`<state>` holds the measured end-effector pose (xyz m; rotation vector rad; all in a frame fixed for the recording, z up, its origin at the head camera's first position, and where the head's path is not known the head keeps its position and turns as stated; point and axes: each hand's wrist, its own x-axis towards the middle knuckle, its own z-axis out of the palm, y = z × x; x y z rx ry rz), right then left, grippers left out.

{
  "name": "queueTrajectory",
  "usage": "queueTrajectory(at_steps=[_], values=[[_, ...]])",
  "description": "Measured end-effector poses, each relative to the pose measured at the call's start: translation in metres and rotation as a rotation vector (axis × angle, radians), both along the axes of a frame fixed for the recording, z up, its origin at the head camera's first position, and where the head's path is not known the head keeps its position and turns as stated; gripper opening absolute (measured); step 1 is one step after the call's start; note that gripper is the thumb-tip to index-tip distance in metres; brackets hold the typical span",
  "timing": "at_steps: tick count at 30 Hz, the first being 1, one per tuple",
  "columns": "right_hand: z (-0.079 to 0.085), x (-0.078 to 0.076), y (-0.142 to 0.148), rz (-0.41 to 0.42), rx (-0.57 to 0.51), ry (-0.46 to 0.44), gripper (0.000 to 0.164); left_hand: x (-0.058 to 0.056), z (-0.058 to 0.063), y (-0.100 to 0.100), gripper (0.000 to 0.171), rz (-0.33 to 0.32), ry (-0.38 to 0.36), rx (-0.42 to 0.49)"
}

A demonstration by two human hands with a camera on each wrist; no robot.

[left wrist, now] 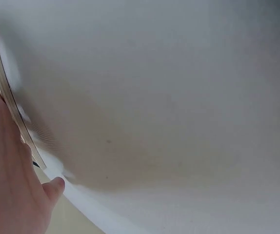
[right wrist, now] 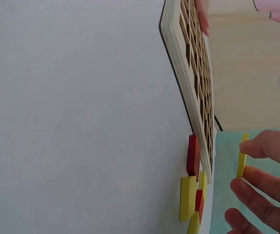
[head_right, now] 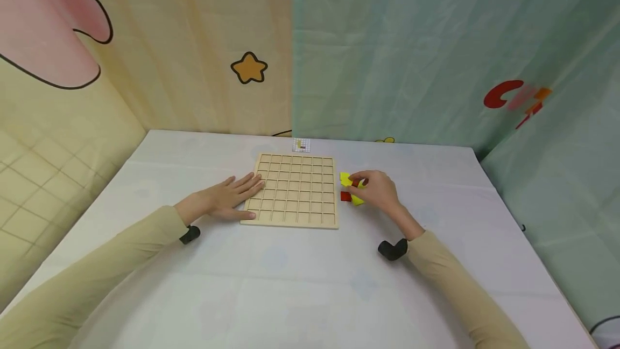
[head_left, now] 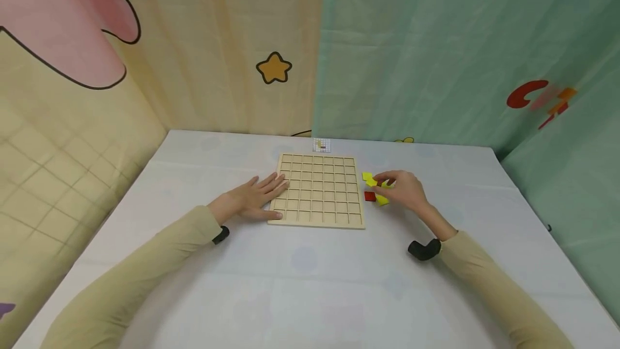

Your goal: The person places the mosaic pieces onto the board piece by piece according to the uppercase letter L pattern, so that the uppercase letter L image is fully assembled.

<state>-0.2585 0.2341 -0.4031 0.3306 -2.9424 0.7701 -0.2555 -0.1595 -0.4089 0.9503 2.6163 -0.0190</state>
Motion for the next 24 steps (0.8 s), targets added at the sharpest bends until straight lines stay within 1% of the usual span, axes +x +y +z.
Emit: queueTrajectory(at_steps=[5,7,15,20,24], values=[[-0.001,-0.01,-0.019,0.033,0.0,0.011,0.035,0.0,-0.001,0.0,0.087,0.007,0.001,-0.012],[-0.001,-0.015,-0.026,0.045,-0.001,0.009,0.035,0.0,0.0,0.0,0.087,0.003,-0.002,-0.004],[0.003,-0.036,-0.054,0.06,-0.022,-0.008,0.037,0.001,0.001,-0.001,0.086,0.001,0.008,0.015],[0.007,-0.047,-0.07,0.09,-0.034,0.007,0.034,0.001,0.0,-0.001,0.086,-0.001,0.01,0.013],[0.008,-0.055,-0.083,0.117,-0.017,0.012,0.035,0.001,-0.002,-0.001,0.087,-0.007,0.001,0.017]])
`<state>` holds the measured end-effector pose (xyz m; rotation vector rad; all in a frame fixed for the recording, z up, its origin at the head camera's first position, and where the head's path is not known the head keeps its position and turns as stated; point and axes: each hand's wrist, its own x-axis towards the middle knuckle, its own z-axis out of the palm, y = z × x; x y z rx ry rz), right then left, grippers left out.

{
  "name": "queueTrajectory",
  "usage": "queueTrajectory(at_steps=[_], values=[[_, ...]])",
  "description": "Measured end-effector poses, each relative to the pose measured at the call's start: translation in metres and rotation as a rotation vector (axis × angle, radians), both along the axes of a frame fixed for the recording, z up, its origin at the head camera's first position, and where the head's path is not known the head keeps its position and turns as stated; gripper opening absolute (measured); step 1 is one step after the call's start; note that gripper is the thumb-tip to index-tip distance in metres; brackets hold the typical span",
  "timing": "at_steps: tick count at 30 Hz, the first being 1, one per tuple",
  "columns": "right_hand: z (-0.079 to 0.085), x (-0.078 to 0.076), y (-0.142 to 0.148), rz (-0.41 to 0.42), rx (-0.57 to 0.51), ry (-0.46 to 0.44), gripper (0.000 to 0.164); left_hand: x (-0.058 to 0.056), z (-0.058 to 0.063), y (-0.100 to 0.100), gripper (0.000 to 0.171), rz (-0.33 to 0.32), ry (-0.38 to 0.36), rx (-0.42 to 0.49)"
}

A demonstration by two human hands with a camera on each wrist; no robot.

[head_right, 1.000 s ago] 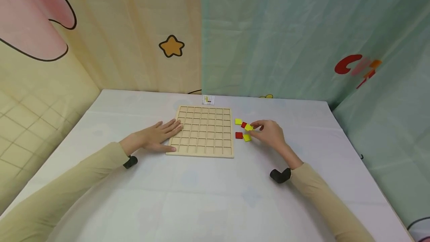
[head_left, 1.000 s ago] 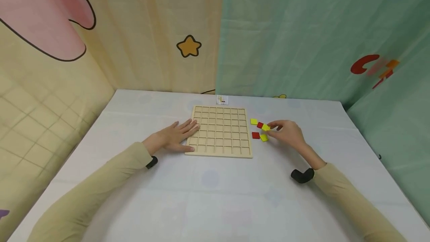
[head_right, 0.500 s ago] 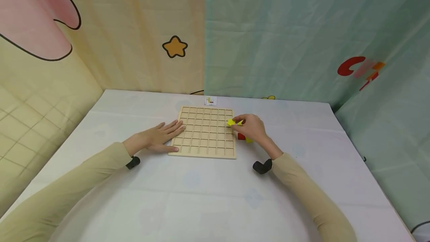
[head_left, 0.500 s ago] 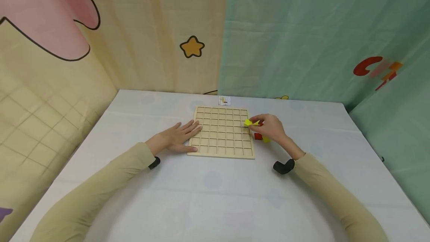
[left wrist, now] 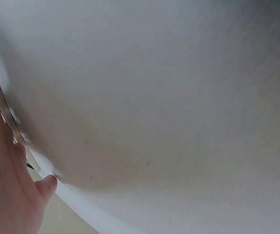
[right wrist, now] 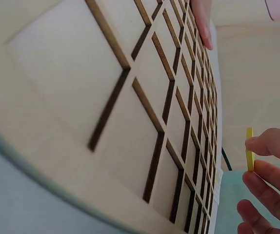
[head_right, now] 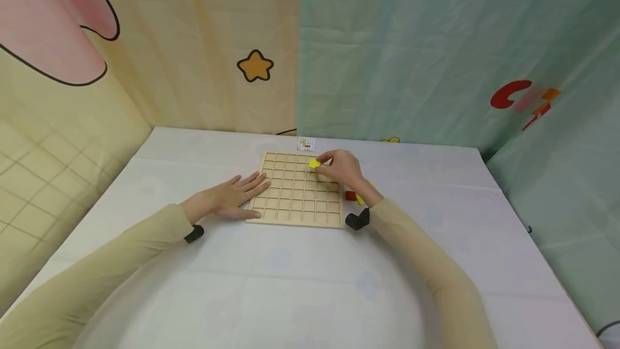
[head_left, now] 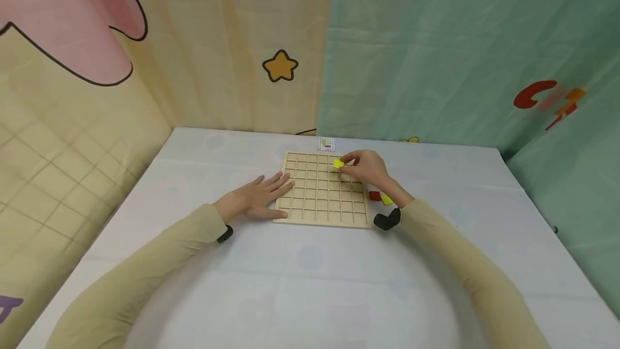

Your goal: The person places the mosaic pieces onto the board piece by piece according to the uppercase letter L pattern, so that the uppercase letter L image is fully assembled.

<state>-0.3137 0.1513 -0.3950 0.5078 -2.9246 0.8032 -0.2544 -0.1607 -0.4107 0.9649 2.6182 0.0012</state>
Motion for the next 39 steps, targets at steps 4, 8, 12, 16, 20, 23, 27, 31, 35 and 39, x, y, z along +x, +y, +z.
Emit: queueTrajectory(at_steps=[4,8,12,16,20,23,27,31,35,39], values=[[0.001,-0.008,-0.012,0.03,0.015,-0.005,0.032,0.001,0.001,0.0,0.087,0.0,-0.003,-0.001],[0.002,-0.016,-0.025,0.054,0.019,-0.025,0.032,0.002,0.003,0.001,0.087,0.004,0.003,-0.003],[0.002,-0.024,-0.035,0.067,0.021,-0.043,0.032,0.002,0.003,0.001,0.086,0.003,0.004,0.005],[-0.002,-0.031,-0.041,0.084,0.017,-0.051,0.033,0.0,0.003,0.002,0.086,0.001,0.002,-0.007],[-0.006,-0.035,-0.046,0.11,-0.002,-0.068,0.032,-0.001,0.003,0.002,0.086,-0.003,-0.004,-0.011],[-0.008,-0.037,-0.05,0.133,-0.011,-0.085,0.032,-0.001,0.003,0.002,0.086,-0.002,-0.014,-0.011],[-0.01,-0.037,-0.053,0.154,-0.016,-0.103,0.032,-0.001,0.001,0.001,0.086,-0.004,-0.018,-0.02],[-0.011,-0.037,-0.054,0.164,-0.018,-0.113,0.03,-0.001,0.0,0.001,0.086,-0.009,-0.014,-0.008],[-0.012,-0.037,-0.055,0.171,-0.017,-0.102,0.028,-0.002,0.001,0.001,0.088,-0.001,-0.013,-0.015],[-0.013,-0.037,-0.055,0.176,-0.006,-0.101,0.028,-0.002,0.002,0.001,0.088,0.004,-0.016,-0.025]])
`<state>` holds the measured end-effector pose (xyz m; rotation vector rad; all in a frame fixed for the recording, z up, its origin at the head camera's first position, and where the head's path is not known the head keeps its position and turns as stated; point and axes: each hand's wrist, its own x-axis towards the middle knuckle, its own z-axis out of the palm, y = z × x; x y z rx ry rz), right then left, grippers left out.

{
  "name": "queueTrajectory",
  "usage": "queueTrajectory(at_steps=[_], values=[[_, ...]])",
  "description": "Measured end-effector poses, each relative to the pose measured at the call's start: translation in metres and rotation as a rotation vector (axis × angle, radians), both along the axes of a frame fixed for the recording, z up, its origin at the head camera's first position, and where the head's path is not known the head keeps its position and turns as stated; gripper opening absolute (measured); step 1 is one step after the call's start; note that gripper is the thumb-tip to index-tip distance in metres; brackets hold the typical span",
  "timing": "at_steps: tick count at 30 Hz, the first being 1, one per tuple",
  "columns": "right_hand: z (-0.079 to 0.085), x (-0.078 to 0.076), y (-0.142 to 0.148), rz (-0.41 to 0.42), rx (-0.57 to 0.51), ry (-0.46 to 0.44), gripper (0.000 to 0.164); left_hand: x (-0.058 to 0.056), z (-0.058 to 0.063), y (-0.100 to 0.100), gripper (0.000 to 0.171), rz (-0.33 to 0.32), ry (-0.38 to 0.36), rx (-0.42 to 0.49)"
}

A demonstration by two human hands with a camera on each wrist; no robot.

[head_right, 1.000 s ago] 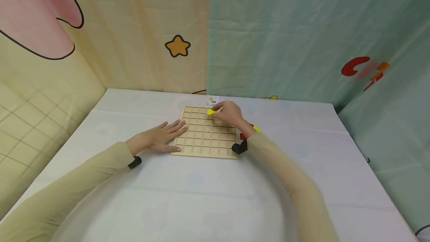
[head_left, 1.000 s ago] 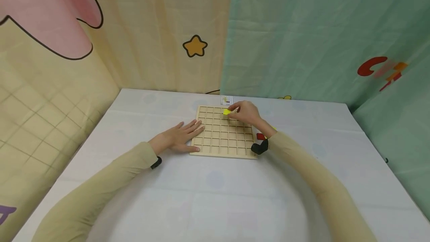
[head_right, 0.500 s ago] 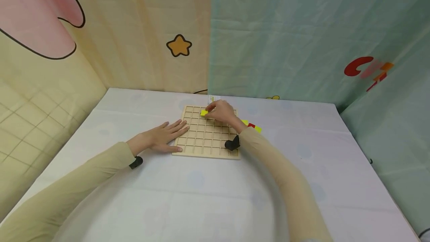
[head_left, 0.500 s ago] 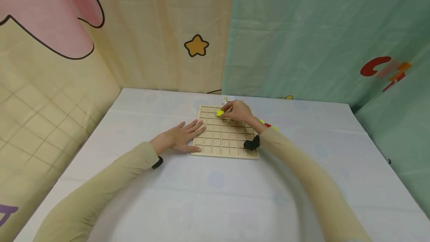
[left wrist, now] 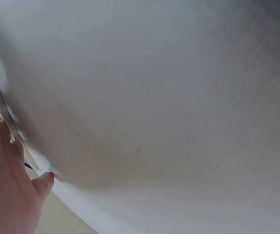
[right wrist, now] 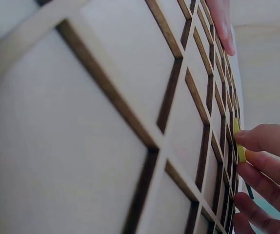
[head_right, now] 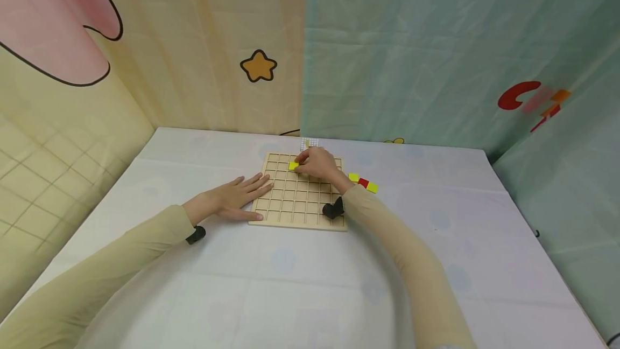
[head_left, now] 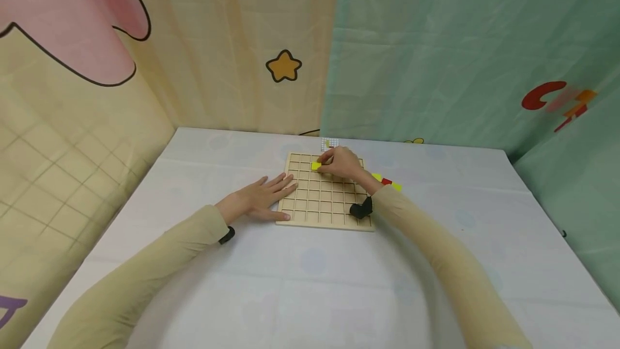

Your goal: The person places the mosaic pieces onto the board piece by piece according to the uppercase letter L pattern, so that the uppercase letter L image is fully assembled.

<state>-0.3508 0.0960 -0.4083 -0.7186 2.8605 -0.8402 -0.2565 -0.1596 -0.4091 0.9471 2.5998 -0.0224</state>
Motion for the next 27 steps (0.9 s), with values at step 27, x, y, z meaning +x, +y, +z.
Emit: queueTrajectory(at_steps=[27], values=[[0.013,0.009,-0.001,-0.03,0.058,0.048,0.028,0.001,0.001,0.001,0.089,-0.009,0.002,-0.007]])
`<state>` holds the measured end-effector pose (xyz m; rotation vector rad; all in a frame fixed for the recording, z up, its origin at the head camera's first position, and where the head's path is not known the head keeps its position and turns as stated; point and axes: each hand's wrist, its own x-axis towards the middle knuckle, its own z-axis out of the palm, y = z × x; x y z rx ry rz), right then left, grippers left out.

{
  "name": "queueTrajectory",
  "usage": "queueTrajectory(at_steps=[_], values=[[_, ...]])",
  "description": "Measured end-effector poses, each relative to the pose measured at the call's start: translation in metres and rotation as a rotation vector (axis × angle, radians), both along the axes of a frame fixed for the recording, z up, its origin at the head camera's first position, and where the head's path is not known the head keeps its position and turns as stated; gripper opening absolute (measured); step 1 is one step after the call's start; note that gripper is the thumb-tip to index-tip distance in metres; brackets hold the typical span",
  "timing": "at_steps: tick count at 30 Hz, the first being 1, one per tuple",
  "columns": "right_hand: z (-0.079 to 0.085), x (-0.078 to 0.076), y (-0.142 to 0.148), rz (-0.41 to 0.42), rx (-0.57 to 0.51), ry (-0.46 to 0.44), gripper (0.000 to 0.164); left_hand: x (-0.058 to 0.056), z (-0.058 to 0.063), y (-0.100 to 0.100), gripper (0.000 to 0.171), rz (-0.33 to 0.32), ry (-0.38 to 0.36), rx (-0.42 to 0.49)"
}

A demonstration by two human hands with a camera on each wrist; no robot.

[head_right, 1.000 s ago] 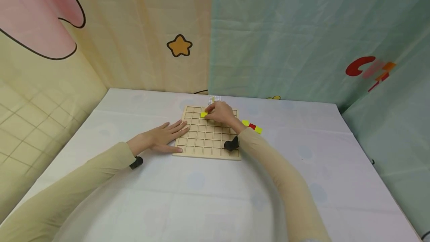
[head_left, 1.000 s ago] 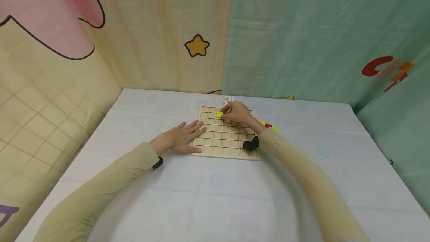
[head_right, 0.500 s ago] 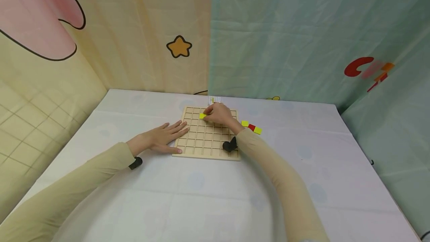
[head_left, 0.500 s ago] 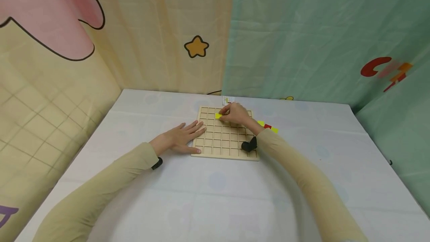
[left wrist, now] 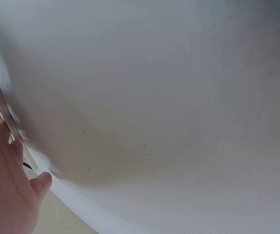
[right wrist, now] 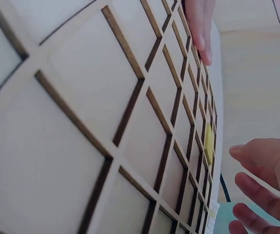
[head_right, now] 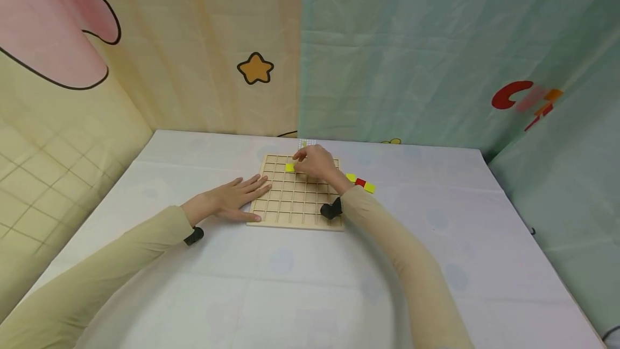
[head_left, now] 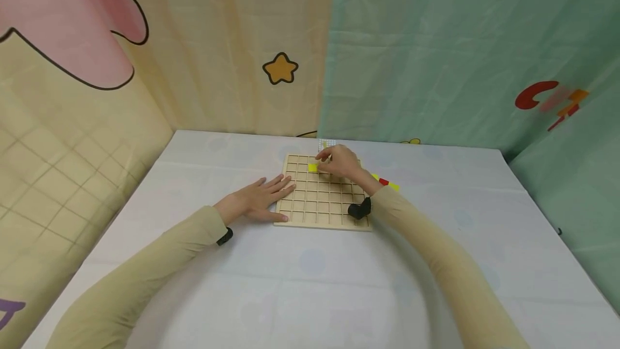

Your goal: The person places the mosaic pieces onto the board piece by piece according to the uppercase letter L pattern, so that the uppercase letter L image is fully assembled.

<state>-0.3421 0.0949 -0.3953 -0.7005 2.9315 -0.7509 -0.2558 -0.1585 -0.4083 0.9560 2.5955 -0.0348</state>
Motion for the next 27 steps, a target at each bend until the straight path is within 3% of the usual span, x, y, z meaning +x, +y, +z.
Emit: queueTrajectory(at_steps=[17,27], values=[[0.016,0.021,0.051,-0.094,-0.153,0.165,0.023,0.003,0.001,0.001,0.089,-0.004,0.021,0.015],[0.024,0.034,0.098,-0.142,-0.144,0.199,0.022,0.002,0.003,0.002,0.09,-0.012,0.034,0.006]])
